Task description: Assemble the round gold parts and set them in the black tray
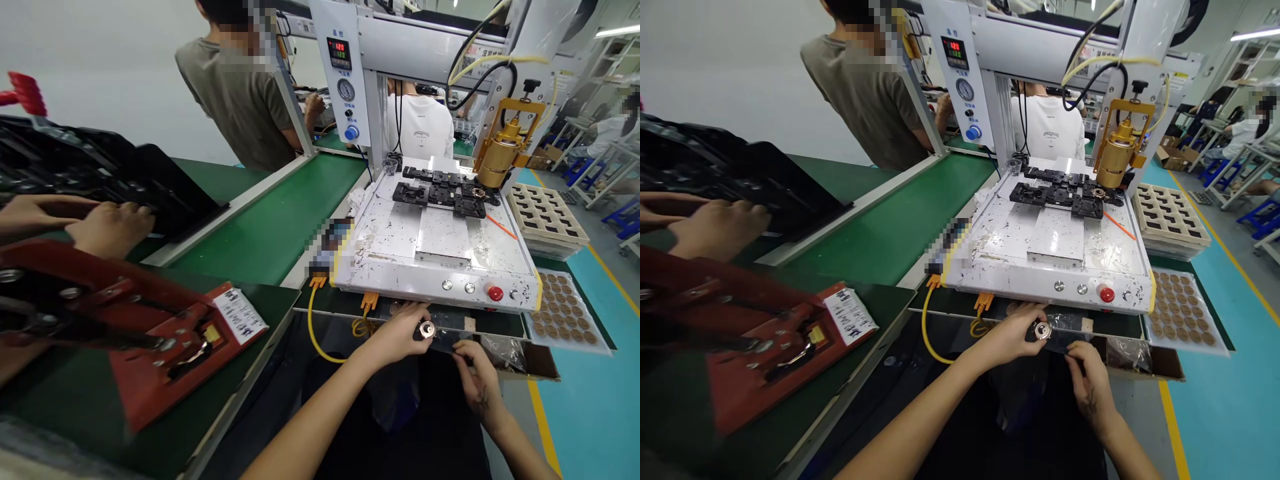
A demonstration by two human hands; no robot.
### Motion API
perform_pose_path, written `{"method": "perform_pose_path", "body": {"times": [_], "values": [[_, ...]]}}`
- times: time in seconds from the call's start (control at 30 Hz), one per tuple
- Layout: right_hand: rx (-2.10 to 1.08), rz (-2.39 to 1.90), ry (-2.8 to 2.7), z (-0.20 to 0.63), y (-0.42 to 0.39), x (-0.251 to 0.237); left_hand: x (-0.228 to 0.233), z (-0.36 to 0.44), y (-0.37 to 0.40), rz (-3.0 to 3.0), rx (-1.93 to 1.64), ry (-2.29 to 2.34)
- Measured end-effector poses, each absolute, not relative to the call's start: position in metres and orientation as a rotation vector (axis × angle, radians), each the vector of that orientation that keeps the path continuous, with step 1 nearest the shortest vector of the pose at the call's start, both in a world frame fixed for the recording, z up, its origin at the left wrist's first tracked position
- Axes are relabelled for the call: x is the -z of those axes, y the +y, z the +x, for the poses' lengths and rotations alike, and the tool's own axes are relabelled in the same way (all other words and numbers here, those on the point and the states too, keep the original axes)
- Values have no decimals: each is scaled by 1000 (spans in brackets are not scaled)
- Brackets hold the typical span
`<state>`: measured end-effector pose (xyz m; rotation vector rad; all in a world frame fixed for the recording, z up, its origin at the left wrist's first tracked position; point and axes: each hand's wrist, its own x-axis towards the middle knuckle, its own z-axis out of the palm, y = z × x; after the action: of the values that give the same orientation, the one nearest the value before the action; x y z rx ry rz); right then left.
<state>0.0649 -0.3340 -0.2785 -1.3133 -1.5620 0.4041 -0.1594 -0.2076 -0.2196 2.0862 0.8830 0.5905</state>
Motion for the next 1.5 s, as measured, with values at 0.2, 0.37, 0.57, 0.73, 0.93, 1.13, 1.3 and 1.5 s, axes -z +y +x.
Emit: {"method": "perform_pose_path", "body": {"times": [0.2, 0.37, 0.57, 0.73, 0.93, 1.13, 1.3, 1.5], "values": [[-717, -1406, -1241, 71, -322, 234, 211, -155, -218, 2030, -717, 912], [-1006, -1312, -1078, 59, -317, 202, 195, -169, -253, 1657, -830, 927], [-1382, -1173, -865, 40, -309, 188, 179, -182, -280, 775, -833, 759], [-1472, -1140, -908, 37, -309, 188, 165, -189, -291, 628, -867, 790], [-1590, -1097, -869, 38, -314, 169, 159, -195, -303, 634, -896, 741], [-1699, -1120, -953, 32, -318, 152, 157, -198, -312, 684, -942, 711], [-1664, -1180, -1101, 28, -316, 151, 154, -199, -316, 679, -950, 704], [-1371, -1282, -1401, 22, -312, 138, 154, -198, -318, 669, -963, 683]]}}
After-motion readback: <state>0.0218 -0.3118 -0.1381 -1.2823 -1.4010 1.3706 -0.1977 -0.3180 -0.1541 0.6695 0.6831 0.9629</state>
